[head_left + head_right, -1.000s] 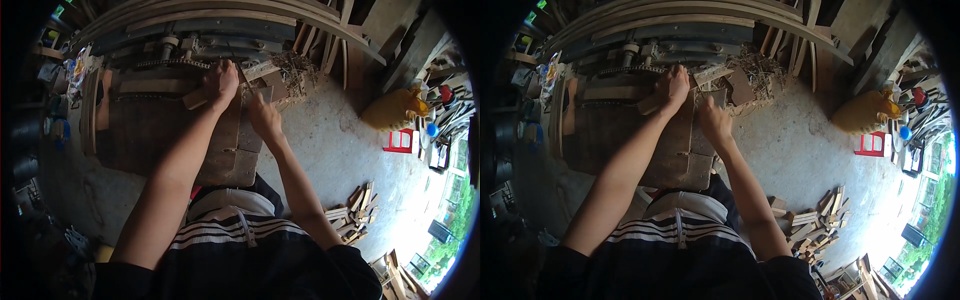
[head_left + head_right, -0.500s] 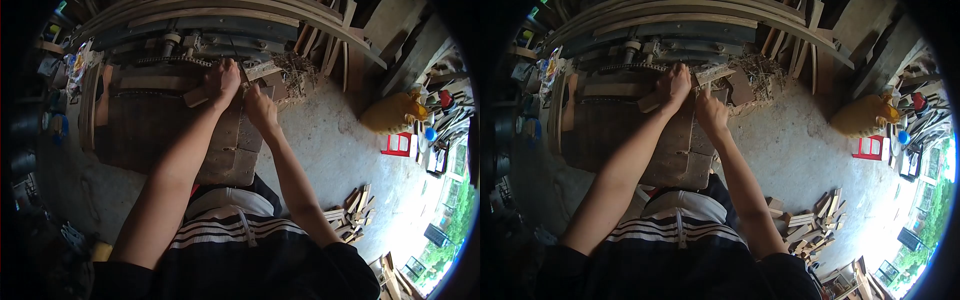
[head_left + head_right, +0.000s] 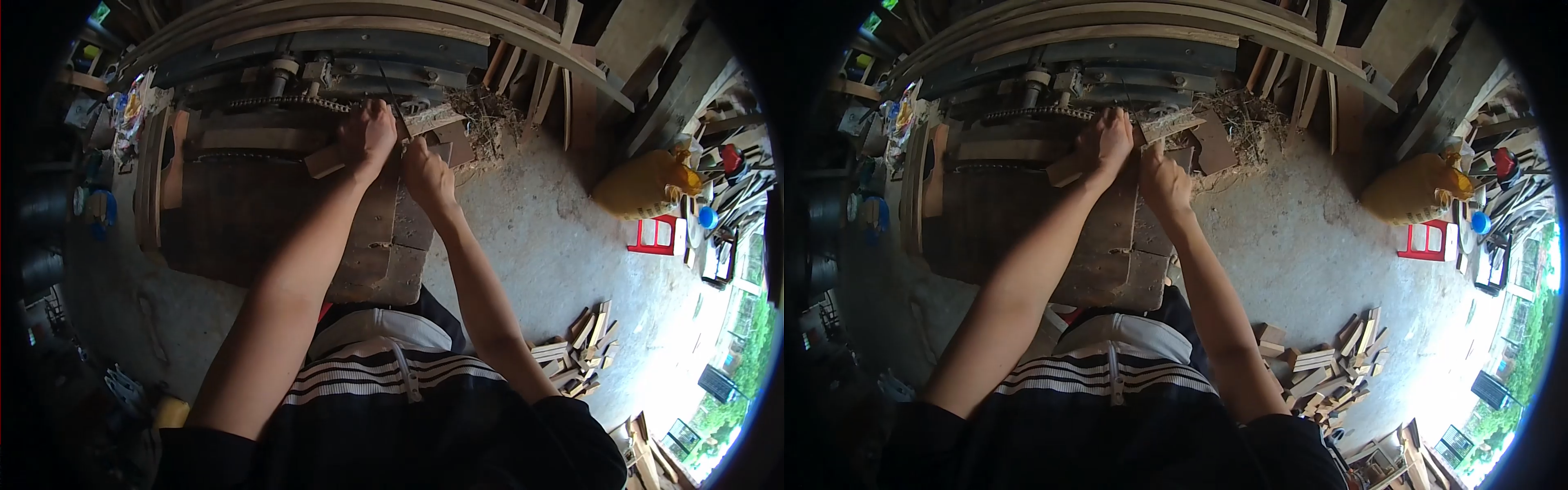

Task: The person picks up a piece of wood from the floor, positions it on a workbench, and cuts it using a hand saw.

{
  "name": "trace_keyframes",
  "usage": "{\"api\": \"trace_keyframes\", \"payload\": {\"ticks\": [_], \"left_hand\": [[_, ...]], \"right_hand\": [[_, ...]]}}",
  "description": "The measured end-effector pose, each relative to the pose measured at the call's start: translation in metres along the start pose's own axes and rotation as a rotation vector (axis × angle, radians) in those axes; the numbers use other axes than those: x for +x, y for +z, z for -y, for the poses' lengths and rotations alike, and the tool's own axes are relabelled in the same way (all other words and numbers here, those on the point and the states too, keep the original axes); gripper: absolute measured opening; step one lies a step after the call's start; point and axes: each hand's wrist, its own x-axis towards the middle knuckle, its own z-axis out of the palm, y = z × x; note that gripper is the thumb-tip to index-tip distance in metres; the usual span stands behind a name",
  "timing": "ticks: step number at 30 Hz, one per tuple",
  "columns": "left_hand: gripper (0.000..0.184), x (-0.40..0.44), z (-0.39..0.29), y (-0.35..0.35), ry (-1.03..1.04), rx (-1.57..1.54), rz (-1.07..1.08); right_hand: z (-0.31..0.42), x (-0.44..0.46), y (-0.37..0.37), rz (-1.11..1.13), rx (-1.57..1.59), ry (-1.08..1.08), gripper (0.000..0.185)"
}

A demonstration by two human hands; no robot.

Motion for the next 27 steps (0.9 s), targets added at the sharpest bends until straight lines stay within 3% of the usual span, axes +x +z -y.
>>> {"api": "trace_keyframes", "payload": {"ticks": [4,6,11,14,19,23,26,27], "left_hand": [[0.026,0.001,-0.002,-0.003,-0.014,0.013,-0.059],[0.028,-0.001,-0.002,-0.005,-0.036,0.010,0.012],[0.023,-0.002,-0.002,-0.004,0.037,0.008,-0.094],[0.023,0.004,0.022,0.056,0.102,0.063,-0.228],[0.023,-0.001,0.000,-0.003,0.052,0.028,-0.132],[0.023,-0.001,0.000,-0.003,0.031,0.043,-0.059],[0.024,0.007,0.025,0.063,0.076,0.001,-0.188],[0.025,0.003,0.017,0.050,0.036,0.052,-0.224]], "right_hand": [[-0.008,-0.047,-0.023,0.117,-0.065,0.065,0.016],[-0.011,-0.061,-0.025,0.108,-0.059,0.031,0.016],[-0.003,-0.013,-0.004,0.049,-0.065,0.002,0.015],[-0.007,-0.025,-0.006,0.022,-0.044,-0.006,0.015],[-0.008,-0.054,-0.019,0.104,-0.078,0.100,0.016],[0.003,-0.011,-0.005,0.041,-0.057,0.039,0.017],[-0.003,-0.011,-0.002,-0.067,-0.064,0.005,0.017],[-0.009,-0.026,-0.005,-0.022,-0.075,0.006,0.016]]}}
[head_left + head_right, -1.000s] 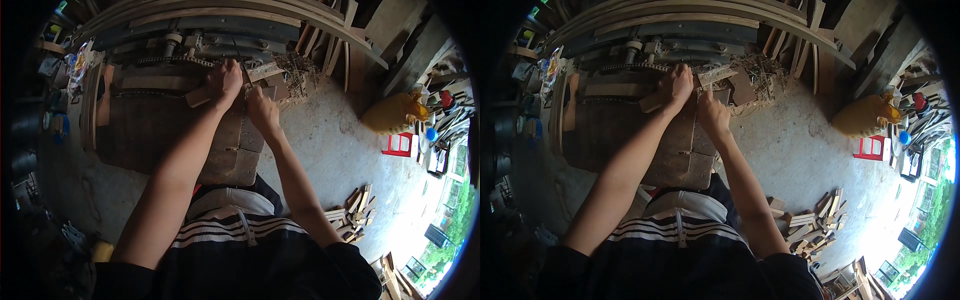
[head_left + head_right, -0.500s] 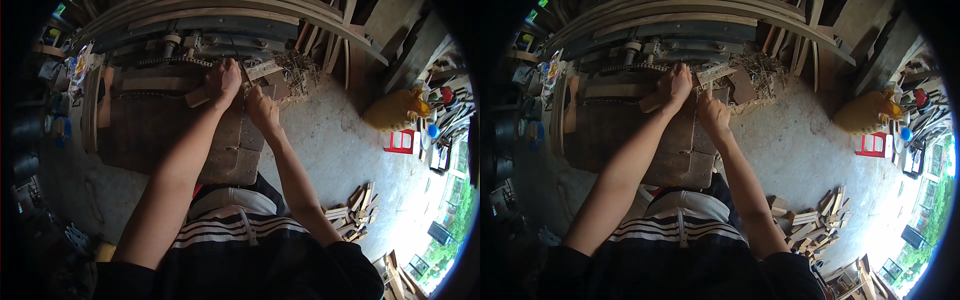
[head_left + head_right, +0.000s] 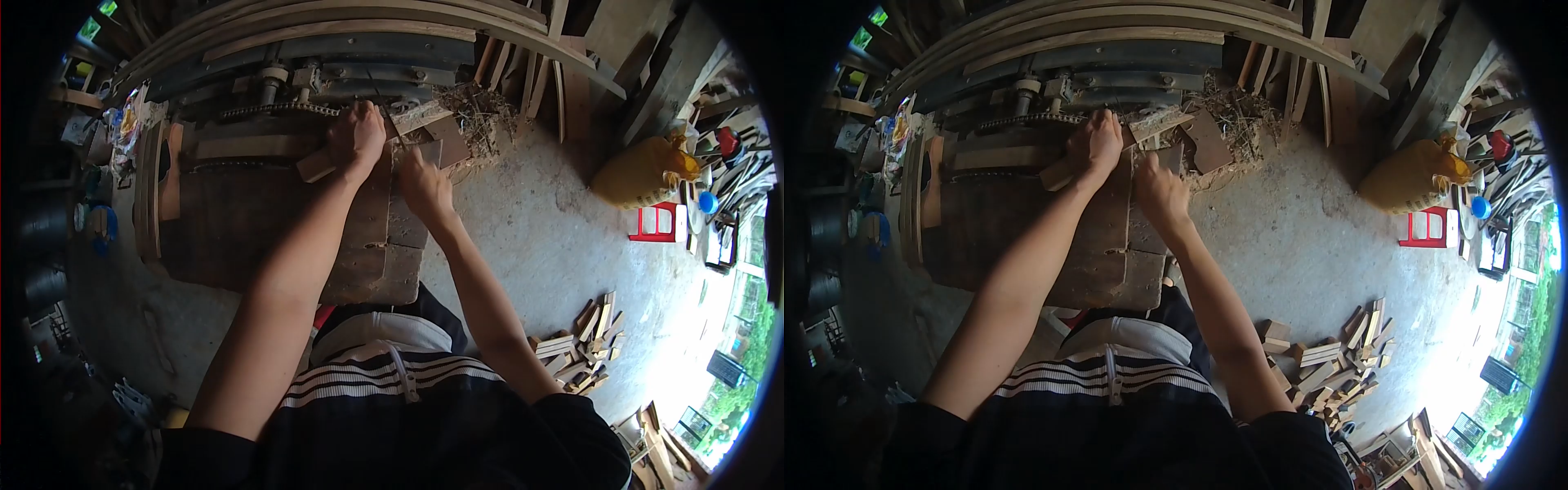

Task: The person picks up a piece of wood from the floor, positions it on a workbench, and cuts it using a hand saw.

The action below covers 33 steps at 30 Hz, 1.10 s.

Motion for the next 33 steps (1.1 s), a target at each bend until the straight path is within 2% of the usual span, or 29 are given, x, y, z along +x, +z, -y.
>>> {"api": "trace_keyframes", "payload": {"ticks": [1,3,5,7,8,10,12,14,17,19,22,23,25,27,29,31,33], "left_hand": [[0.025,0.002,-0.007,-0.020,-0.005,0.002,-0.003],[0.025,0.008,-0.015,-0.051,-0.025,-0.024,0.123],[0.025,0.008,-0.010,-0.047,-0.004,-0.028,0.137],[0.025,0.009,-0.012,-0.043,0.030,-0.040,0.058],[0.025,0.008,-0.015,-0.052,0.003,-0.052,0.140],[0.025,0.008,-0.012,-0.049,-0.004,-0.015,0.166],[0.024,0.005,-0.009,-0.030,-0.004,-0.015,0.165],[0.024,0.001,-0.001,-0.011,0.042,-0.003,0.024],[0.024,-0.003,0.007,0.013,0.042,-0.040,0.009],[0.024,-0.001,0.003,-0.008,0.039,-0.037,0.028],[0.025,0.007,-0.009,-0.040,0.001,-0.009,0.183],[0.025,0.006,-0.004,-0.029,0.010,-0.008,0.180],[0.024,-0.001,0.009,0.015,0.052,-0.021,0.032],[0.023,-0.002,0.010,0.018,0.062,-0.036,0.003],[0.022,-0.001,0.013,0.025,0.049,-0.026,-0.005],[0.021,0.000,0.006,0.008,0.076,-0.033,-0.003],[0.021,0.004,-0.007,-0.026,0.044,-0.017,0.028]], "right_hand": [[-0.003,-0.012,-0.002,0.050,-0.008,-0.004,0.016],[-0.001,-0.024,-0.012,0.091,-0.007,0.023,0.016],[0.002,-0.025,-0.011,0.132,-0.002,0.071,0.016],[0.003,-0.004,-0.005,0.081,0.006,0.038,0.016],[0.005,0.009,0.000,0.078,0.005,0.045,0.016],[0.014,0.030,0.007,-0.007,0.039,0.022,0.016],[0.010,0.018,0.002,0.002,0.047,0.027,0.016],[0.010,0.002,-0.003,0.018,0.056,0.012,0.016],[-0.001,-0.028,-0.010,0.089,-0.032,0.070,0.016],[0.005,-0.013,-0.008,0.097,0.016,0.067,0.016],[0.012,0.015,0.007,0.009,0.053,0.037,0.016],[0.014,0.017,0.011,-0.022,0.058,0.026,0.016],[0.009,0.013,0.004,-0.058,0.052,0.014,0.016],[0.004,-0.011,-0.009,0.075,0.041,0.059,0.016],[0.000,-0.022,-0.013,0.083,0.022,0.062,0.015],[0.001,-0.026,-0.008,0.105,0.002,0.079,0.015],[0.009,0.009,0.000,0.028,0.016,0.021,0.015]]}}
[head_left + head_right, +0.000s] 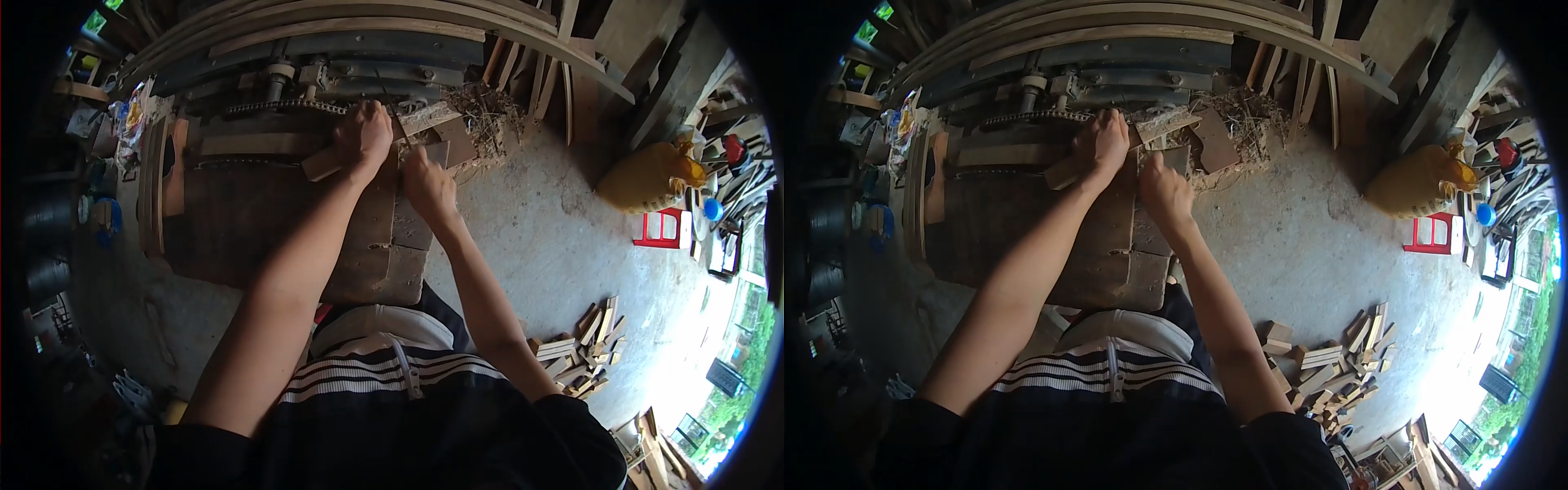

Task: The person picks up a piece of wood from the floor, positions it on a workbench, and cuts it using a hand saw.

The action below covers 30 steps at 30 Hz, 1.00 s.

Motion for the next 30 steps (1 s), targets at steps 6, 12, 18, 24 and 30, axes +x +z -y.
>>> {"api": "trace_keyframes", "payload": {"ticks": [6,12,18,24,30], "left_hand": [[0.022,-0.002,0.016,0.042,-0.019,-0.051,-0.043],[0.025,0.004,-0.012,-0.034,-0.102,-0.002,0.157],[0.025,-0.004,0.009,0.028,-0.044,-0.008,0.049],[0.024,0.007,-0.007,-0.022,-0.082,-0.009,0.078],[0.025,0.005,-0.007,-0.025,-0.051,0.026,0.110]], "right_hand": [[-0.002,-0.017,-0.009,-0.003,-0.022,-0.027,0.018],[-0.004,-0.011,-0.010,0.099,-0.039,0.068,0.018],[0.001,-0.002,-0.005,-0.027,0.003,-0.039,0.015],[-0.009,-0.027,-0.009,0.073,-0.069,0.038,0.015],[-0.001,0.010,0.003,-0.071,-0.013,-0.043,0.015]]}}
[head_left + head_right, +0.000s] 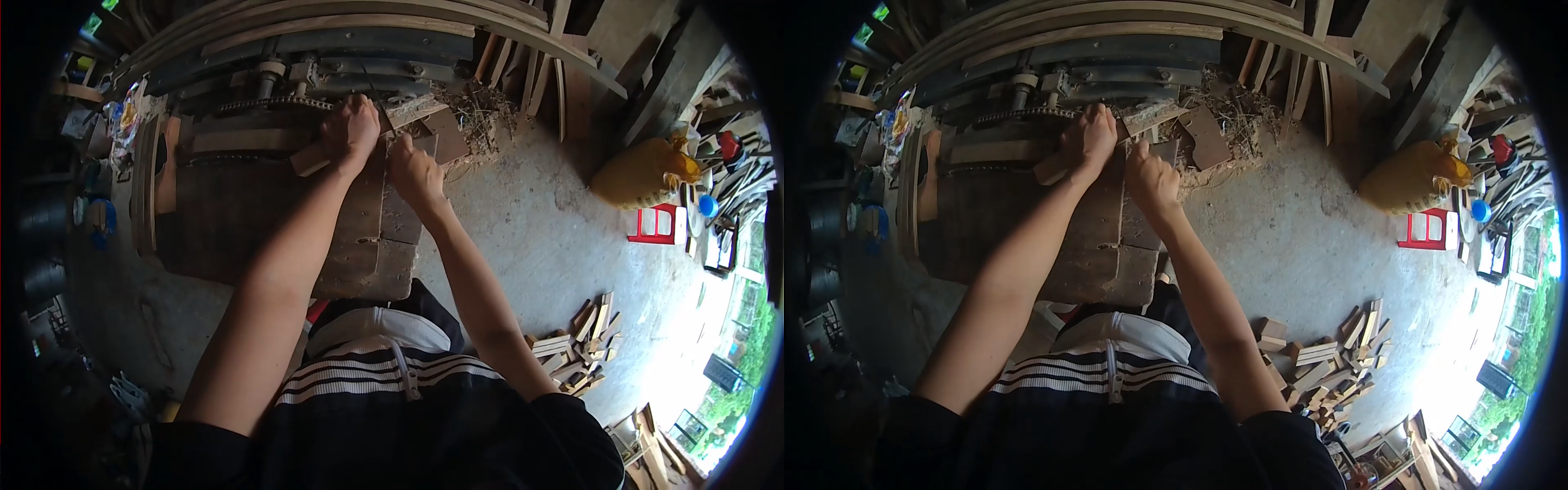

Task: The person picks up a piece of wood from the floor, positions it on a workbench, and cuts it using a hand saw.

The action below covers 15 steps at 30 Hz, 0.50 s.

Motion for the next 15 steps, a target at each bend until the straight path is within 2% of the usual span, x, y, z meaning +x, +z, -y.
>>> {"api": "trace_keyframes", "payload": {"ticks": [2,4,5,8,9,12,13,15], "left_hand": [[0.025,0.000,0.003,0.017,0.001,0.000,0.011],[0.024,-0.001,0.021,0.069,0.062,-0.007,-0.234],[0.024,-0.001,0.027,0.082,0.059,-0.057,-0.204],[0.025,-0.001,0.027,0.082,0.067,-0.032,-0.182],[0.025,0.001,0.026,0.076,0.047,-0.053,-0.104],[0.025,0.000,0.001,0.006,0.030,-0.034,-0.021],[0.025,0.003,0.007,0.024,0.083,-0.044,-0.141],[0.025,0.004,0.003,0.010,0.072,-0.064,-0.076]], "right_hand": [[-0.005,-0.027,-0.014,0.114,-0.032,0.046,0.015],[-0.009,-0.041,-0.025,0.176,-0.059,0.040,0.014],[-0.009,-0.041,-0.026,0.176,-0.087,0.044,0.014],[-0.003,-0.027,-0.019,0.170,-0.067,0.061,0.016],[0.000,-0.014,-0.017,0.157,-0.028,0.052,0.018],[0.011,0.021,-0.009,0.107,0.079,0.056,0.020],[0.009,0.023,-0.012,0.150,0.052,0.042,0.025],[0.003,0.024,-0.009,0.120,0.079,0.049,0.023]]}}
